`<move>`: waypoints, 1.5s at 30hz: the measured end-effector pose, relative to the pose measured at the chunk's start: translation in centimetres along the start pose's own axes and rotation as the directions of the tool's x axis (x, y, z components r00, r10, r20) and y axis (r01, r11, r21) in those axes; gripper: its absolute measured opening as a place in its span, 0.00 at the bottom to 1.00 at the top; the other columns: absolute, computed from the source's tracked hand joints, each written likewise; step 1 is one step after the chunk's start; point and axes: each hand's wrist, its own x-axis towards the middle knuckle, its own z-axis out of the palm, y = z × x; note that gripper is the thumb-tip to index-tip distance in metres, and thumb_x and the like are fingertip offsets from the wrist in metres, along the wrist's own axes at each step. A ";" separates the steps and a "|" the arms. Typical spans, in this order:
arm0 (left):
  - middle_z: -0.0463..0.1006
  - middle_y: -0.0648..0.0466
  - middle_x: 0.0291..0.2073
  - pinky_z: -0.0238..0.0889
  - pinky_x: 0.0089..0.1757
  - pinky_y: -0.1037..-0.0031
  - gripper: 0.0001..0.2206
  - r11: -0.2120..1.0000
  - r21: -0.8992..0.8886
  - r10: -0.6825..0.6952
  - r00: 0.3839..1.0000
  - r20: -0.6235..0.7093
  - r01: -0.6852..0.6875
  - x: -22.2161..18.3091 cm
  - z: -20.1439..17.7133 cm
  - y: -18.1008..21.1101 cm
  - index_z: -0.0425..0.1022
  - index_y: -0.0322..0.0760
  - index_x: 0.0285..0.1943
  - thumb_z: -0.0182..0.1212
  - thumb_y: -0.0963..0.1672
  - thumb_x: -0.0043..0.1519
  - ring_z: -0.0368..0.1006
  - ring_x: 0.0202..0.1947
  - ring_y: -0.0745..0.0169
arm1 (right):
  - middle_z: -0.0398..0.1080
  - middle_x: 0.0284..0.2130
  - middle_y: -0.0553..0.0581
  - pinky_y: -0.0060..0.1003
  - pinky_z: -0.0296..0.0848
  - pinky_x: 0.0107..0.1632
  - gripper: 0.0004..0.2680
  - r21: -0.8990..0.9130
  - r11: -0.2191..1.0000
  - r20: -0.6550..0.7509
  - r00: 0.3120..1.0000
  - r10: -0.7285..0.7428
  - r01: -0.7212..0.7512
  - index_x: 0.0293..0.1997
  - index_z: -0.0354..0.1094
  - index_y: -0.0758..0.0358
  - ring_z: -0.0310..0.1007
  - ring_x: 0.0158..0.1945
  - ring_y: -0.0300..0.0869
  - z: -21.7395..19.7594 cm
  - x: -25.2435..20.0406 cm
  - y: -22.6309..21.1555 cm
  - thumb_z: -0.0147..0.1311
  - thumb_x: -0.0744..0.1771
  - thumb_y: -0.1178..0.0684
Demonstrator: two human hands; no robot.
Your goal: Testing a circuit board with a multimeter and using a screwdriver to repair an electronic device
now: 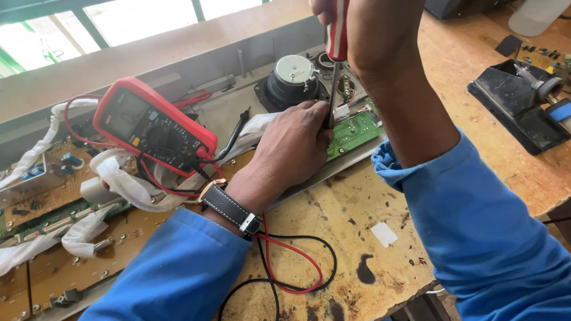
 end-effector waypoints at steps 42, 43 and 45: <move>0.76 0.46 0.34 0.72 0.39 0.50 0.07 0.999 -0.040 -0.036 0.999 0.000 0.036 0.0 -0.3 0.2 0.73 0.37 0.43 0.61 0.42 0.58 0.77 0.41 0.34 | 0.62 0.23 0.52 0.31 0.61 0.32 0.18 0.114 0.981 0.030 0.988 0.154 -0.157 0.35 0.64 0.57 0.64 0.26 0.39 -11.7 -5.8 5.4 0.41 0.63 0.31; 0.76 0.46 0.34 0.71 0.40 0.50 0.06 0.998 -0.057 -0.033 0.999 0.008 0.033 -0.1 -0.4 0.3 0.73 0.37 0.43 0.60 0.42 0.59 0.77 0.41 0.34 | 0.62 0.23 0.52 0.31 0.61 0.32 0.18 0.118 0.980 0.034 0.987 0.158 -0.161 0.35 0.64 0.57 0.64 0.26 0.39 -10.5 -3.5 1.8 0.41 0.63 0.31; 0.76 0.45 0.34 0.71 0.40 0.48 0.06 0.997 -0.068 -0.032 0.999 -0.002 0.032 -0.1 -0.4 0.4 0.73 0.37 0.43 0.60 0.42 0.59 0.76 0.42 0.33 | 0.62 0.23 0.52 0.31 0.61 0.32 0.19 0.132 0.977 0.044 0.985 0.166 -0.170 0.36 0.64 0.56 0.64 0.26 0.39 -9.0 -1.3 0.4 0.41 0.63 0.30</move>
